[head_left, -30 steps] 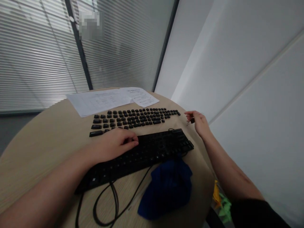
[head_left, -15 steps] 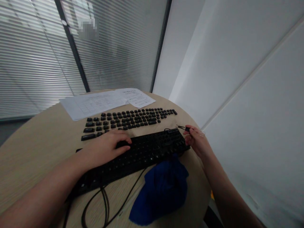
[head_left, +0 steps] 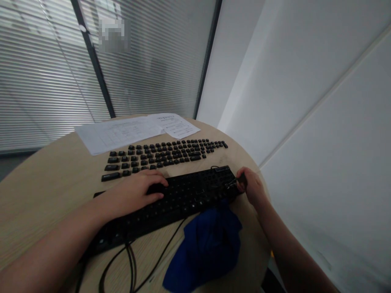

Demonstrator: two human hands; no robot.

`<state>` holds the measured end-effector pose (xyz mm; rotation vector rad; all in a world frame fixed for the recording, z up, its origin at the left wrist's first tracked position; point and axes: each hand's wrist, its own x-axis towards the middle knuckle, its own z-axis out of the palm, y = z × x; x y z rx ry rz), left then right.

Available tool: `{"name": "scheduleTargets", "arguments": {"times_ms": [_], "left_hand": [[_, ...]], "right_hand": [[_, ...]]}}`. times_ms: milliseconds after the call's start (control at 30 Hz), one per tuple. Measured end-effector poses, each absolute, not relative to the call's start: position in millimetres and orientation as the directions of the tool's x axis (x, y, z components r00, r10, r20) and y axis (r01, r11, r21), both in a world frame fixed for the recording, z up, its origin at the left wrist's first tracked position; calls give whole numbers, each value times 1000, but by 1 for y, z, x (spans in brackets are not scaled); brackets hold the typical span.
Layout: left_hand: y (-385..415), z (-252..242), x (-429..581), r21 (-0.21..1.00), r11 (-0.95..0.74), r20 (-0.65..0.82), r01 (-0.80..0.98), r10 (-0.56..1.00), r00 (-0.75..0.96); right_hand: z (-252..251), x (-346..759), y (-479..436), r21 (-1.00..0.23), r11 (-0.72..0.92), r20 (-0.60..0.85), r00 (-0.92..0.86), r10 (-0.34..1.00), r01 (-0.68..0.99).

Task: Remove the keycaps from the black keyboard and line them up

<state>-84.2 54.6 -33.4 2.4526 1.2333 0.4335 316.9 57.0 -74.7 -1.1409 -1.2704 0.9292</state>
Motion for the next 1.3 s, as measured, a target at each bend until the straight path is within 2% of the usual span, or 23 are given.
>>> {"name": "scheduleTargets", "arguments": {"times_ms": [167,433,733,1100,1300], "left_hand": [[57,-35,-83,461,-542,99,703,818,566],[59,-35,-83,471,-543,91,695,814,574],[59,-35,-82,459,-532,62,711,818,572],[57,-34,-81,475,-532,79,701,819,569],[58,-35,-82,487,-516,64,705,826,560]], "right_hand": [[-72,315,54,-943,228,274,177,945,243],[-76,309,55,-929,210,263,142,954,306],[-74,308,62,-857,181,281,143,949,482],[-73,302,61,-860,215,329,180,927,463],[-73,302,59,-820,231,339,119,933,524]]}}
